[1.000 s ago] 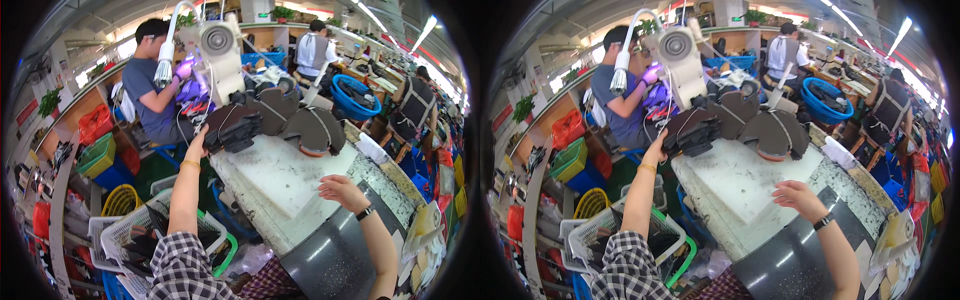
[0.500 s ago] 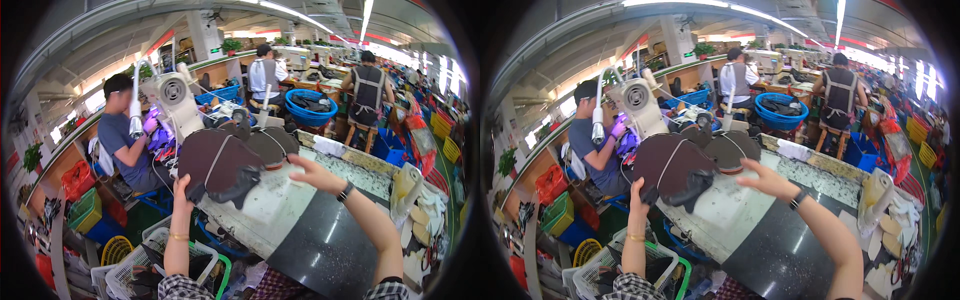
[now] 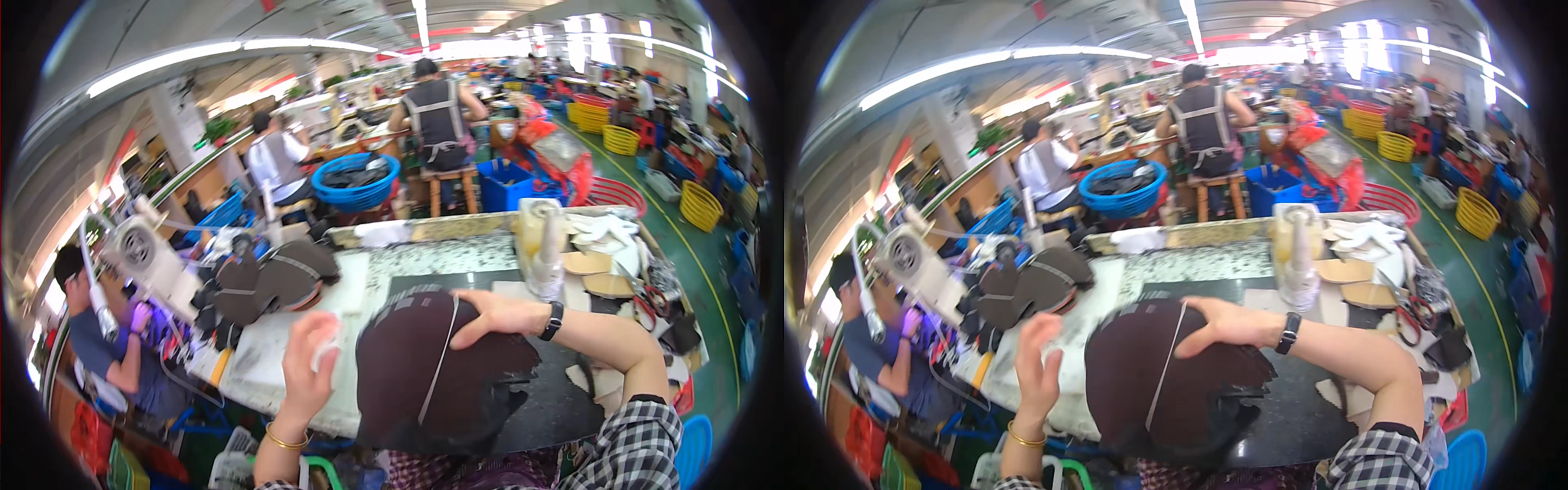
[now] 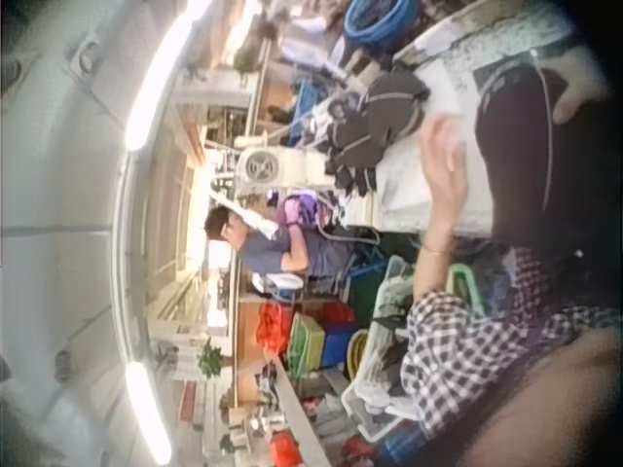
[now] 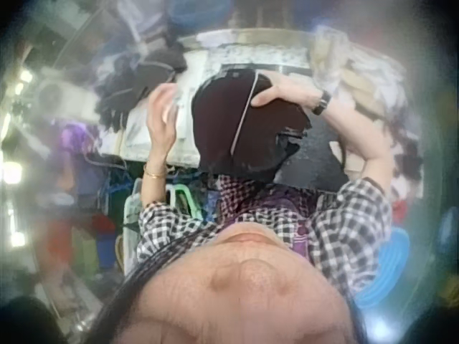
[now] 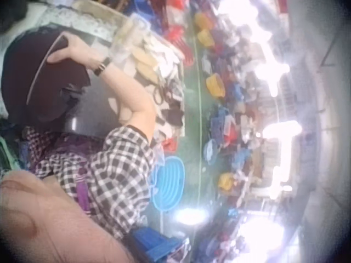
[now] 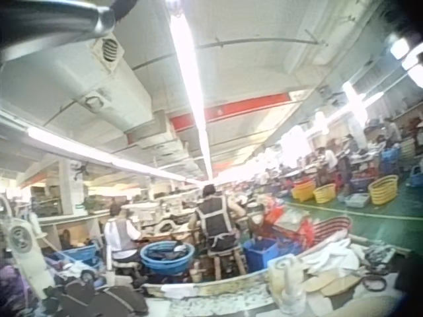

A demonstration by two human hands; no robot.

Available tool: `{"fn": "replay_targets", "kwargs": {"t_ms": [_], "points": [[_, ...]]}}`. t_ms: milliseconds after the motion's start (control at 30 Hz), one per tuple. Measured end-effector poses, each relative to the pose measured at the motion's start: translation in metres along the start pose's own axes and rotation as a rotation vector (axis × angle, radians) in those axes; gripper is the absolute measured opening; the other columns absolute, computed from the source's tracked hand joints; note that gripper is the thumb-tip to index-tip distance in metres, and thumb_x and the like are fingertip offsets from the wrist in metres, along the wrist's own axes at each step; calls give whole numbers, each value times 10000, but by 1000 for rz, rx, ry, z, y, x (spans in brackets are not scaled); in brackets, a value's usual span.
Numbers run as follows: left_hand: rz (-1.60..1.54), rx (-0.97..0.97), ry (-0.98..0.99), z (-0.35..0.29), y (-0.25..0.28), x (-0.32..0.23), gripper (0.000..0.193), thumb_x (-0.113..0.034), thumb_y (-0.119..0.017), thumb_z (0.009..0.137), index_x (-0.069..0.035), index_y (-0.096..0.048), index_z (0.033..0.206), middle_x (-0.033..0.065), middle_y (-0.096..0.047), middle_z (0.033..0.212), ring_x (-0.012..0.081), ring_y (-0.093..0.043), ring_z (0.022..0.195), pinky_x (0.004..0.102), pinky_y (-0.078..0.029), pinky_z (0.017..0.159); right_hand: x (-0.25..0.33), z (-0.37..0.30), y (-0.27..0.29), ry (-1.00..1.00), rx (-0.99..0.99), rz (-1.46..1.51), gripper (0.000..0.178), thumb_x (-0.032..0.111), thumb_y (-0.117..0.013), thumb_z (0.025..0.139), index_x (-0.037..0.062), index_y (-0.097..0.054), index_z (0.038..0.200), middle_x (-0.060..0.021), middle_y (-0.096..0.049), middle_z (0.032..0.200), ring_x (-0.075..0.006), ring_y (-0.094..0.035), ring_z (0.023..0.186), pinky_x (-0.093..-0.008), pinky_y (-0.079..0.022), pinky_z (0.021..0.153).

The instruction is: The person adheres reinforcement strips onto shoe upper components by hand. The person then applies glue onto the edges of leather shoe pieces using an applicator tool and stacks the glued pieces onto the work surface.

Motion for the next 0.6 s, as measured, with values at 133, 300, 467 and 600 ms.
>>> {"fn": "replay_targets", "kwargs": {"t_ms": [133,300,467,600], "points": [[71,580,-945,33,-81,-83,372,-133,-656,758,-18,-635,1111,98,-582,1183,254,-561,1081,368,-488,902,-7,-17,-8,103,186,-416,941,291,-819,633,-39,-371,1392,-235,-531,1302,-283,-511,1221,-321,-401,1008],[126,732,-1254,20,-106,-106,251,-174,-596,743,2,-642,915,60,-562,988,178,-525,908,285,-452,807,-33,-25,-14,-134,427,-407,900,280,-805,637,-59,-405,1369,-248,-556,1268,-296,-512,1225,-333,-402,996],[16,869,-1241,11,-119,-116,154,-180,-578,758,-45,-618,822,23,-487,835,159,-480,812,256,-396,708,-54,-20,-17,49,416,-529,921,295,-779,706,-13,-322,1444,-252,-552,1271,-308,-555,1160,-351,-426,959],[-420,1239,-728,6,-90,-105,123,-182,-592,756,-76,-530,746,63,-528,776,237,-561,706,343,-472,641,-45,-32,-19,147,475,-546,904,314,-769,737,25,-302,1455,-245,-542,1285,-332,-555,1164,-368,-434,962]]}}
Point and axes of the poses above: each hand's wrist, its own z-axis towards the middle knuckle, its own y-axis out of the back of the hand, x = y × z, the point moved 4 cm from there along z, towards the middle knuckle
